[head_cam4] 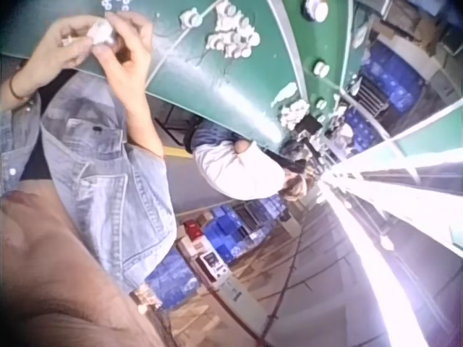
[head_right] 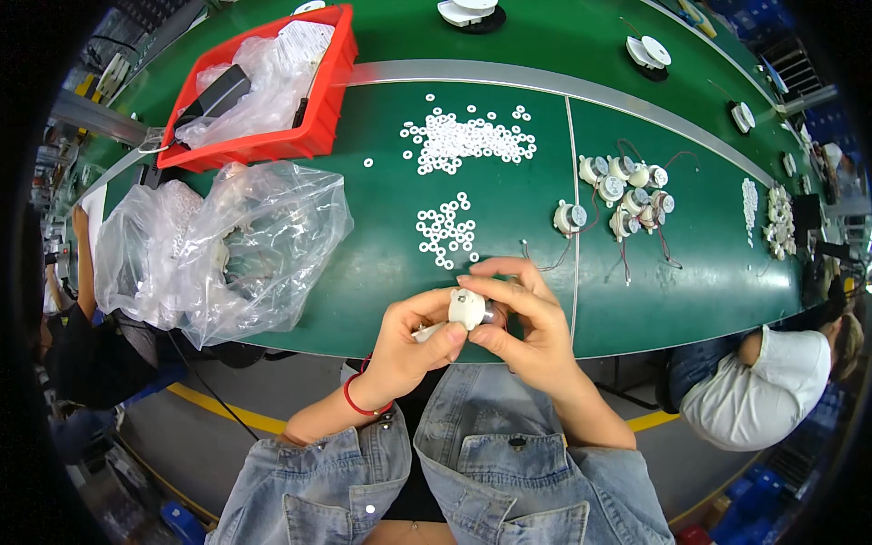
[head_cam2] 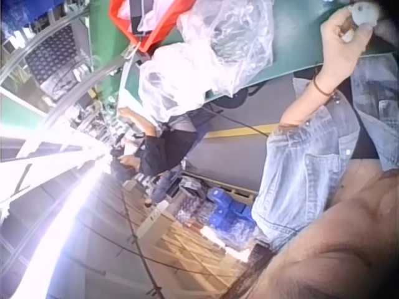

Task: The person assembles small white electronic components by hand at a green workbench. They pick up white washers and attach them to the components, which have red and black wires, then place the finished units into a clear plastic bag.

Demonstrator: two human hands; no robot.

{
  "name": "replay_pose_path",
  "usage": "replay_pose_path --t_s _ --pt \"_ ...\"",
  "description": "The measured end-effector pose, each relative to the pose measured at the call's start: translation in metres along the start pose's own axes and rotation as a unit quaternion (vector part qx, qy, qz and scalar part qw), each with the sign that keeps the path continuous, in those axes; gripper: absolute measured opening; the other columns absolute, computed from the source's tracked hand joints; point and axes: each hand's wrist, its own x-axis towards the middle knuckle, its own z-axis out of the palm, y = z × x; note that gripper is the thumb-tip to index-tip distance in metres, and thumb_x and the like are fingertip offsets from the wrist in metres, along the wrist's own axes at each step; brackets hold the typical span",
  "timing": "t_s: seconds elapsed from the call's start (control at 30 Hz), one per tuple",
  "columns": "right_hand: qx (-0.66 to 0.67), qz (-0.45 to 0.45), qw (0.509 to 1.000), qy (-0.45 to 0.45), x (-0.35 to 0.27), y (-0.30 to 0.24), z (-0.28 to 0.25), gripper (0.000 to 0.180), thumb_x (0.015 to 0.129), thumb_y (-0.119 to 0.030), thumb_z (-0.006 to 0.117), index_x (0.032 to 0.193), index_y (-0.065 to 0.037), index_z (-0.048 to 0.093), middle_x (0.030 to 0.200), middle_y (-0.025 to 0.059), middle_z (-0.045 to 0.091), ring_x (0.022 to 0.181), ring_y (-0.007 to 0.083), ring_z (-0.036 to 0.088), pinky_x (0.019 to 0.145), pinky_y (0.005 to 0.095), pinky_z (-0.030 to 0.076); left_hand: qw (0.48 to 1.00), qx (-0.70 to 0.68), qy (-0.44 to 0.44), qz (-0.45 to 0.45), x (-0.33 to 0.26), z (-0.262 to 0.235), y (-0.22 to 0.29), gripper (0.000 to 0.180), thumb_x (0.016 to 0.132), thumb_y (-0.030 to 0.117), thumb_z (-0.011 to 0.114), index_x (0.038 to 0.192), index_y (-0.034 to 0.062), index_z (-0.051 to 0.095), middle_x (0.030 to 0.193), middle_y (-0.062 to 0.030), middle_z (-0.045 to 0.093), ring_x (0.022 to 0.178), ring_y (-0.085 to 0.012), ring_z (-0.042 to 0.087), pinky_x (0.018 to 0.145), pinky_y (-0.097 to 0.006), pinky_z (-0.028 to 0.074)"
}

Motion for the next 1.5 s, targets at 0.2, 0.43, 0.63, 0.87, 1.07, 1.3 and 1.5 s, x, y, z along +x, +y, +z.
replay_pose_path --t_s 0.2,0.43,0.63,0.87,1.07,1.3,1.5 --pt "-0.099 0.037 0.994 0.026 -0.002 0.002 -0.005 0.041 0.088 -0.003 0.067 0.128 0.001 0.063 0.115 0.0129 0.065 0.104 0.0214 0.062 0.088 0.0326 0.049 0.992 -0.047 -0.066 -0.095 0.002 0.002 0.000 0.039 0.105 0.027 0.053 0.133 0.0008 0.055 0.105 -0.0064 0.071 0.064 -0.0025 0.048 0.056 -0.019 0.042" --pt "0.009 0.121 0.990 0.068 0.024 0.002 -0.027 0.019 0.101 -0.014 0.056 0.114 -0.001 0.053 0.089 0.0058 0.061 0.074 0.0102 0.058 0.064 0.0234 0.045 0.983 0.134 -0.117 -0.034 0.003 0.001 -0.007 0.039 0.103 0.027 0.054 0.135 0.0037 0.055 0.114 -0.0102 0.070 0.083 -0.0116 0.065 0.069 -0.026 0.052" --pt "0.028 0.187 0.979 0.076 0.024 0.011 -0.023 0.025 0.105 -0.029 0.052 0.110 -0.005 0.056 0.082 0.0004 0.058 0.066 0.0054 0.049 0.057 0.0196 0.037 0.967 0.235 -0.077 0.054 0.007 -0.002 -0.002 0.030 0.098 0.019 0.060 0.123 0.0020 0.062 0.105 -0.0145 0.071 0.090 -0.0224 0.071 0.075 -0.034 0.055" --pt "0.021 0.216 0.974 0.068 0.035 0.000 -0.017 0.027 0.106 -0.029 0.050 0.114 -0.005 0.058 0.083 -0.0023 0.057 0.067 0.0034 0.046 0.056 0.0181 0.034 0.927 0.345 -0.001 0.148 0.012 -0.009 -0.001 0.020 0.094 0.016 0.063 0.109 0.0029 0.066 0.091 -0.0148 0.068 0.077 -0.0298 0.067 0.067 -0.039 0.054" --pt "0.065 0.196 0.977 0.053 0.035 0.005 -0.015 0.023 0.104 -0.022 0.052 0.118 -0.004 0.058 0.087 -0.0014 0.058 0.068 0.0035 0.046 0.056 0.0185 0.035 0.913 0.381 -0.025 0.147 0.012 -0.010 0.001 0.017 0.092 0.015 0.065 0.104 0.0037 0.067 0.083 -0.0118 0.065 0.072 -0.0280 0.065 0.066 -0.040 0.053" --pt "-0.320 0.040 0.945 0.053 0.032 0.009 -0.024 0.021 0.087 0.002 0.065 0.107 -0.001 0.064 0.087 0.0055 0.057 0.072 0.0132 0.054 0.060 0.0270 0.043 0.910 0.378 -0.027 0.170 0.012 -0.012 -0.002 0.019 0.090 0.014 0.068 0.107 0.0041 0.069 0.082 -0.0089 0.067 0.070 -0.0242 0.066 0.064 -0.036 0.053" --pt "-0.459 -0.070 0.885 0.042 0.025 0.017 -0.017 0.030 0.079 0.002 0.074 0.108 -0.002 0.066 0.097 0.0127 0.054 0.072 0.0220 0.055 0.063 0.0314 0.048 0.900 0.399 -0.038 0.171 0.014 -0.012 -0.003 0.019 0.090 0.014 0.068 0.107 0.0043 0.069 0.082 -0.0084 0.067 0.070 -0.0231 0.067 0.064 -0.036 0.054"
